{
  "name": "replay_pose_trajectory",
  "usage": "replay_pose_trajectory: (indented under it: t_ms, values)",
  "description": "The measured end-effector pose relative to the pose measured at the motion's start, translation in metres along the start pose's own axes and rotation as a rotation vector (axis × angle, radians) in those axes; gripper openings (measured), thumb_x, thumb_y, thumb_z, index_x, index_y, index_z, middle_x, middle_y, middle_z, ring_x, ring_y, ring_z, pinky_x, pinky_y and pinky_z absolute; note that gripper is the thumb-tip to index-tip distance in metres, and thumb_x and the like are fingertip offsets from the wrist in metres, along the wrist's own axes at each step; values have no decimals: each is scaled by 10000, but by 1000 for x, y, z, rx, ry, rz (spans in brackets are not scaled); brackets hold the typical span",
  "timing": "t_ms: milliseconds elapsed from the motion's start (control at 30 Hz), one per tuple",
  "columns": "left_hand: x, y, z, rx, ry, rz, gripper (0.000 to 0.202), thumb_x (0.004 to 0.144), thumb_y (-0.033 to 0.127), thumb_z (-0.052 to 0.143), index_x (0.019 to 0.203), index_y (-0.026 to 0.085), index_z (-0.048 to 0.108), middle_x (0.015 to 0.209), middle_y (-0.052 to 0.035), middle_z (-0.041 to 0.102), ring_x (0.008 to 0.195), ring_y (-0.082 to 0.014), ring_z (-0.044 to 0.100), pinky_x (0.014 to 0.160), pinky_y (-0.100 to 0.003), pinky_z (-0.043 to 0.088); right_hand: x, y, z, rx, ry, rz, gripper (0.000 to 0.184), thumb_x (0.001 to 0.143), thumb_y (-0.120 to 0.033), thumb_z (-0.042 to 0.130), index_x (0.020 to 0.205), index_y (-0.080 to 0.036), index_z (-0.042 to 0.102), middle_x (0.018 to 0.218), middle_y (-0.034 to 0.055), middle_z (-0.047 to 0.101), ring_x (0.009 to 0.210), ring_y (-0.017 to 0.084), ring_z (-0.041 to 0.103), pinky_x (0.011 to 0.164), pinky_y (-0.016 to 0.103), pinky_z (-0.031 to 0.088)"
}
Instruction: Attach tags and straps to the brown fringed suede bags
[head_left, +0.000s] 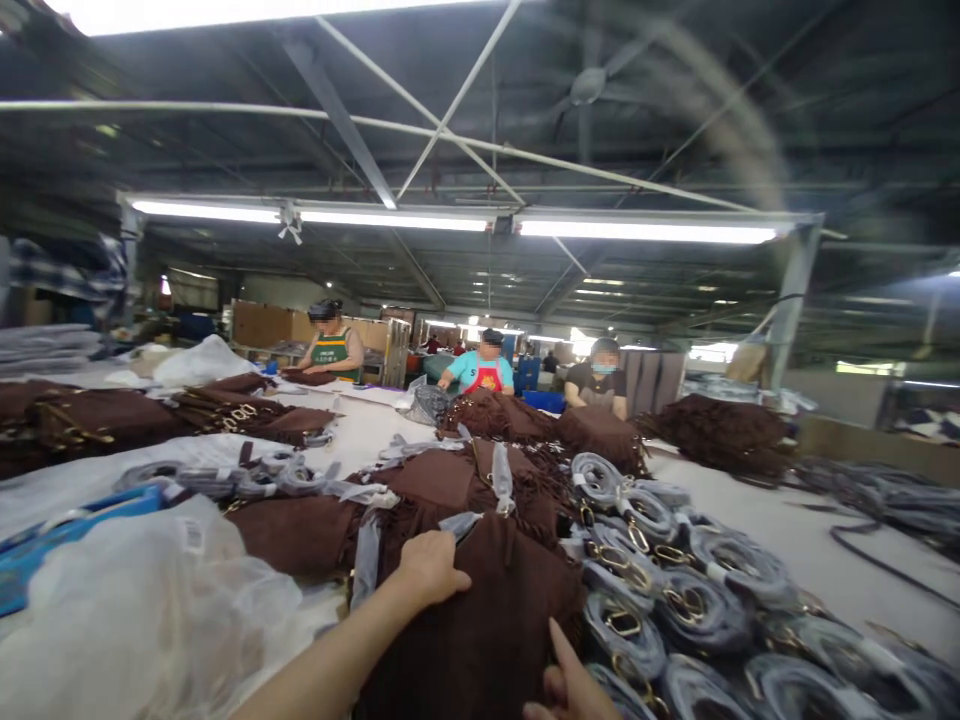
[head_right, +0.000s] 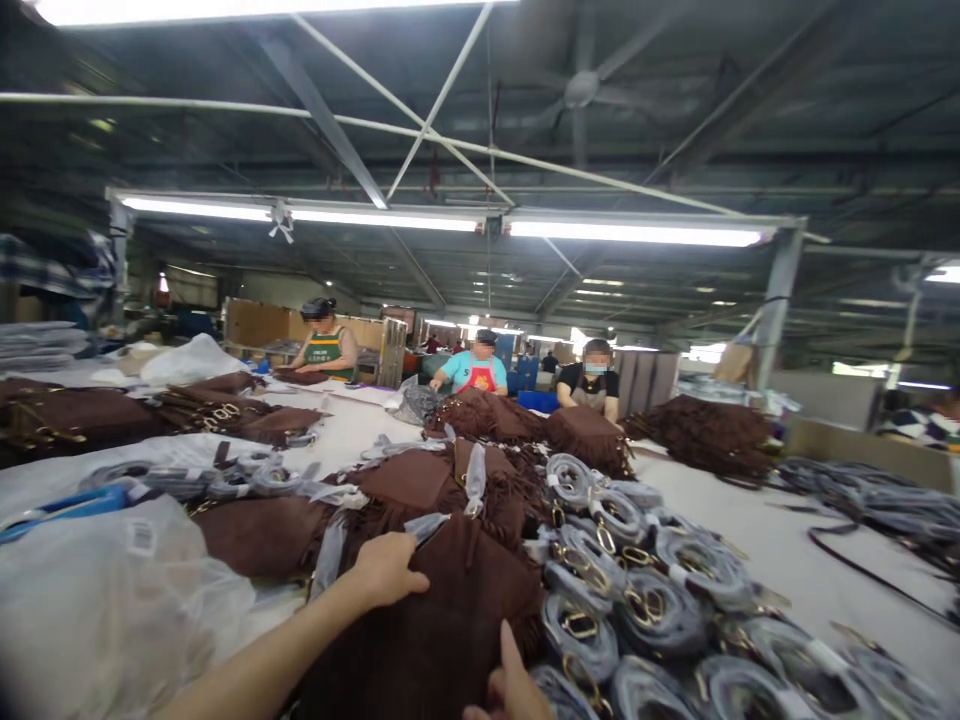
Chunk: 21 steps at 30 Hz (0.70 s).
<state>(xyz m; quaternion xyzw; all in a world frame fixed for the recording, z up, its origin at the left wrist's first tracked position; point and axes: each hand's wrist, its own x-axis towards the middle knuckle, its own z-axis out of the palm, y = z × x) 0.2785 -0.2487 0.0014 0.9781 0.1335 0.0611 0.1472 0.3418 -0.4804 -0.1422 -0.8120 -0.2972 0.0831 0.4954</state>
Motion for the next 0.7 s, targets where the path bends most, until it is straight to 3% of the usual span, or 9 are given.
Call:
replay_pose_trajectory:
  t_ms: [100, 200, 367, 467, 500, 567, 633, 667, 700]
  values:
    - [-1, 3, -1, 38, 23, 49, 254, 715, 301, 681, 935, 174, 682, 1069, -131, 713, 1039, -324, 658, 825, -364, 493, -3, 8, -1, 6, -42, -54, 951, 679, -413, 600, 1514, -95, 274, 680, -6, 582, 596, 208, 533, 538, 274, 417]
    - [-3, 12, -18, 51, 84, 136, 113, 772, 212, 622, 883, 197, 640, 984, -61, 718, 951, -237, 671, 764, -286, 482, -8, -17, -4, -118, -22, -96, 897, 662, -305, 576, 1489, -55, 334, 737, 32, 652, 679, 229, 577, 644, 296, 477]
    - [-15, 50, -94, 97, 313, 354, 191, 883, 122, 444, 1012, 205, 558, 1120, -90, 626, 1078, -247, 563, 919, -357, 411, -21, -97, -28, -52, -93, 26, 767, 672, -265, 538, 1424, -130, 464, 1137, 94, 670, 805, 222, 638, 675, 291, 523]
    - [-28, 62, -122, 235, 473, 553, 229, 875, 74, 393, 977, 195, 560, 1045, -93, 612, 1026, -259, 545, 891, -373, 424, -35, -121, -60, 35, -101, 29, 633, 703, -365, 551, 1284, -119, 588, 1097, 116, 670, 865, 254, 647, 644, 298, 532]
    - [-33, 61, -119, 289, 491, 615, 234, 867, 61, 393, 960, 193, 562, 1011, -87, 613, 991, -258, 546, 869, -373, 433, -43, -123, -73, 77, -126, 45, 592, 728, -410, 546, 1242, -124, 608, 1029, 105, 678, 833, 253, 652, 601, 289, 532]
    - [-44, 54, -89, 358, 434, 675, 230, 850, 48, 409, 939, 192, 565, 973, -78, 617, 940, -255, 546, 833, -374, 442, -65, -118, -96, 161, -210, 96, 498, 752, -481, 597, 1128, -159, 652, 890, 62, 675, 780, 246, 656, 551, 268, 521]
    - [-58, 39, -38, 376, 293, 652, 189, 838, 69, 455, 926, 191, 569, 982, -81, 625, 928, -254, 553, 808, -373, 450, -86, -105, -111, 129, -253, 165, 344, 773, -494, 653, 936, -195, 702, 796, 36, 671, 763, 245, 664, 571, 274, 536]
    - [-66, 31, -11, 366, 199, 639, 164, 831, 88, 487, 925, 192, 573, 992, -81, 630, 931, -249, 563, 805, -365, 454, -92, -98, -114, 105, -270, 207, 322, 764, -485, 698, 919, -203, 713, 841, 47, 685, 785, 256, 669, 569, 284, 549]
    - [-73, 23, 14, 363, 83, 658, 125, 838, 128, 516, 923, 194, 579, 1004, -81, 634, 926, -244, 576, 787, -354, 461, -95, -91, -113, 69, -121, 243, 308, 773, -485, 724, 902, -206, 715, 811, 47, 685, 738, 242, 665, 568, 295, 556]
